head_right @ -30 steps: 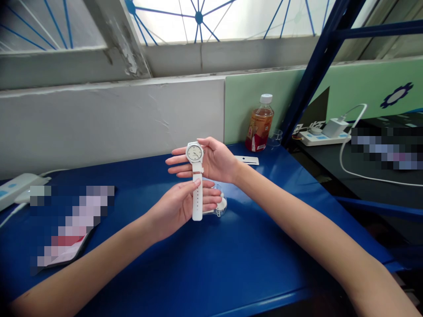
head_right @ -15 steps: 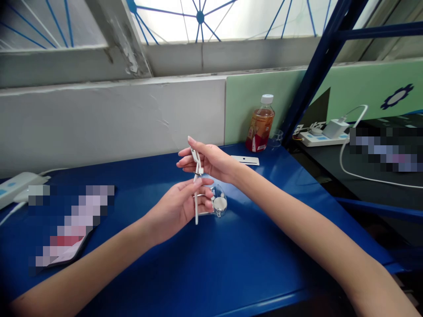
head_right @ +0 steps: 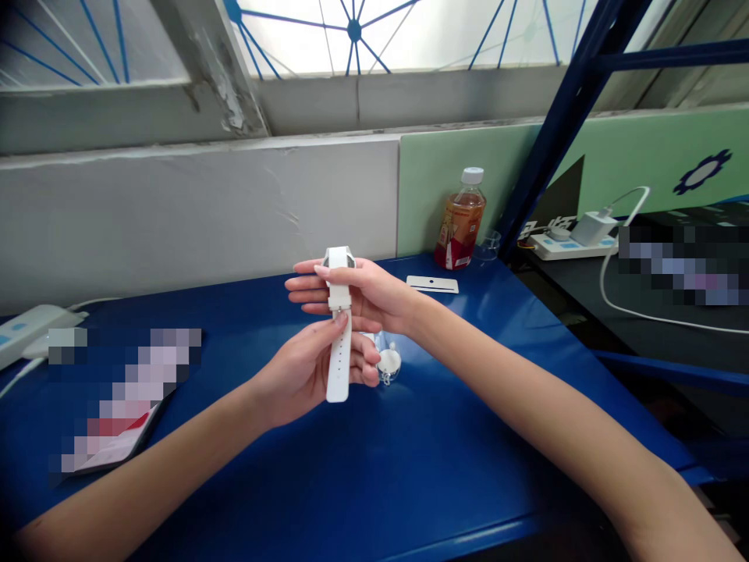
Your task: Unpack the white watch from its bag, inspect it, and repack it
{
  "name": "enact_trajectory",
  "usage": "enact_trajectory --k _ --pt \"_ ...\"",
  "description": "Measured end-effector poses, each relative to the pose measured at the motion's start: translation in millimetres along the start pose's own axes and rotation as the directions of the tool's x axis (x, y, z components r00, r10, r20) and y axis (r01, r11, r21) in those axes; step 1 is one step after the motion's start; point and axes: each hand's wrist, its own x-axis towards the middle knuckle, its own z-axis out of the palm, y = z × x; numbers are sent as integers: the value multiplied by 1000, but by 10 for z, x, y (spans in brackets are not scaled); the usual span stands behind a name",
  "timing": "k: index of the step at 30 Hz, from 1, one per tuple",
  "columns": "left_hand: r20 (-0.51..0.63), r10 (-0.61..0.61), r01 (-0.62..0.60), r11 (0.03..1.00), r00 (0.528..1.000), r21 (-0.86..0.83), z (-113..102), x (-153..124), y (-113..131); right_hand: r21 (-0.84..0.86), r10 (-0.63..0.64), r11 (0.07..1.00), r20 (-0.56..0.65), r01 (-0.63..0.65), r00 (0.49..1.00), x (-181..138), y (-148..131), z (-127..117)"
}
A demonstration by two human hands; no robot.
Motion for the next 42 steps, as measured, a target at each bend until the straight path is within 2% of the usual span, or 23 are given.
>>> enact_trajectory --k 3,8,11,14,18,26,42 --pt "-20 -25 26 1000 999 11 16 0 10 24 -15 1000 31 14 999 12 17 -48" --pt "19 -50 49 996 999 72 -7 -1 9 19 57 998 27 -57 998 5 -31 -47" --pt "-55 -45 50 993 997 105 -34 9 3 19 82 996 13 -83 997 -6 -57 -56" --pt "-154 -10 28 993 988 115 -47 24 1 34 40 999 -11 -39 999 -9 -57 -87" --pt "-156 -5 21 995 988 102 -29 24 18 35 -1 999 0 1 1000 7 -38 -110" --pt "-208 -46 65 994 977 89 11 27 64 80 55 995 -35 -53 998 16 -96 -39" --pt "-157 -81 99 989 984 110 -17 17 54 46 59 997 1 -59 998 10 -102 -61"
